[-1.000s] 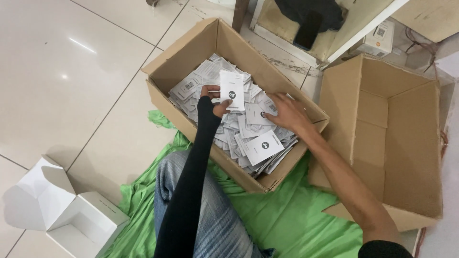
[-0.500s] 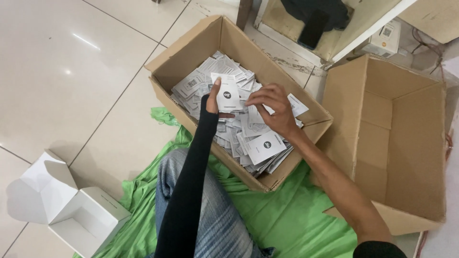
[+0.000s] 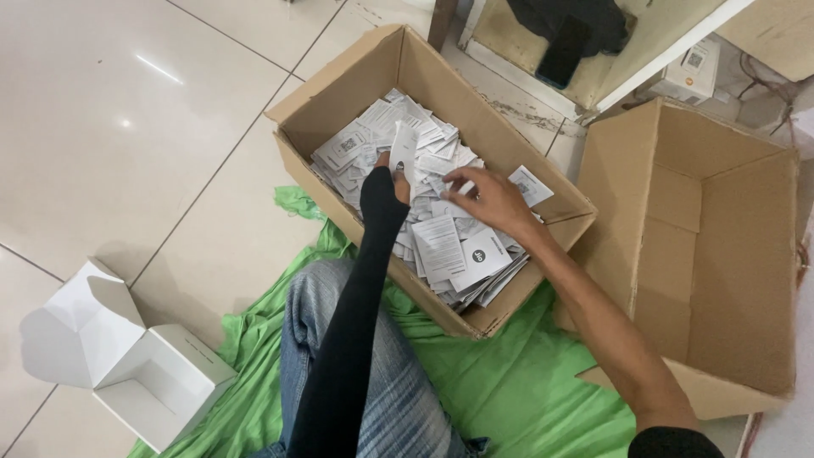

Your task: The person packs small electronic items or accessories into white cardboard boxes and includes an instruction leaflet with each.

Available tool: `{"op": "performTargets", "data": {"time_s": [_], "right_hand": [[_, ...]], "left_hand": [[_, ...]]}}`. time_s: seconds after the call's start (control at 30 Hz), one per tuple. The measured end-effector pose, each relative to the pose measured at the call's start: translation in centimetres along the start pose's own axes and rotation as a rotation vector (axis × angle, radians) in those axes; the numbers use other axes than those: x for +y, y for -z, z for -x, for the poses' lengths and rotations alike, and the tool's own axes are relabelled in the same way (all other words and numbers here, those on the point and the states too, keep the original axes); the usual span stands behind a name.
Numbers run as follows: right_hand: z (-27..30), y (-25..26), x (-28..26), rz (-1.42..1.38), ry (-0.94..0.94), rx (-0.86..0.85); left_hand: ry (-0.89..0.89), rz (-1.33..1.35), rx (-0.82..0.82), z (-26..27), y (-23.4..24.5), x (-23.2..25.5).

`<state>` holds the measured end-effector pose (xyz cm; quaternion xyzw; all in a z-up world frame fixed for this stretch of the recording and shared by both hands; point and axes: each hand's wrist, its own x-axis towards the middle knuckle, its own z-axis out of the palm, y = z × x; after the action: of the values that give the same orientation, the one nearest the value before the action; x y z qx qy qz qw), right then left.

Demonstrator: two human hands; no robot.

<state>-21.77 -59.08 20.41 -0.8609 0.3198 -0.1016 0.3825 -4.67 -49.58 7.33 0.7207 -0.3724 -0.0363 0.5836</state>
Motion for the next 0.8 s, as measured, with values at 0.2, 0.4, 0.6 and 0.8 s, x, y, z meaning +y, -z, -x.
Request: {"op": "performTargets", "data": {"time_s": [0.2, 0.4, 0.6, 0.8], "right_hand": [[2.3, -2.1, 2.1, 0.403, 0.340, -0.200], [1.9, -0.1, -1.3, 0.233, 0.192, -0.215], [1.8, -1.3, 0.5, 0.336, 0.169, -0.590], [1.1, 3.1, -3.6, 0.122, 0.244, 0.195]], "left_hand": [[-0.013, 0.118, -0.018, -0.2, 1.1, 1.5], [0.098, 0.320, 0.045, -0.7, 2.1, 3.6], [0.135, 0.323, 0.031, -1.0, 0.7, 0.7], [0.307, 0.471, 0.006, -1.3, 0.3, 0.4]]}}
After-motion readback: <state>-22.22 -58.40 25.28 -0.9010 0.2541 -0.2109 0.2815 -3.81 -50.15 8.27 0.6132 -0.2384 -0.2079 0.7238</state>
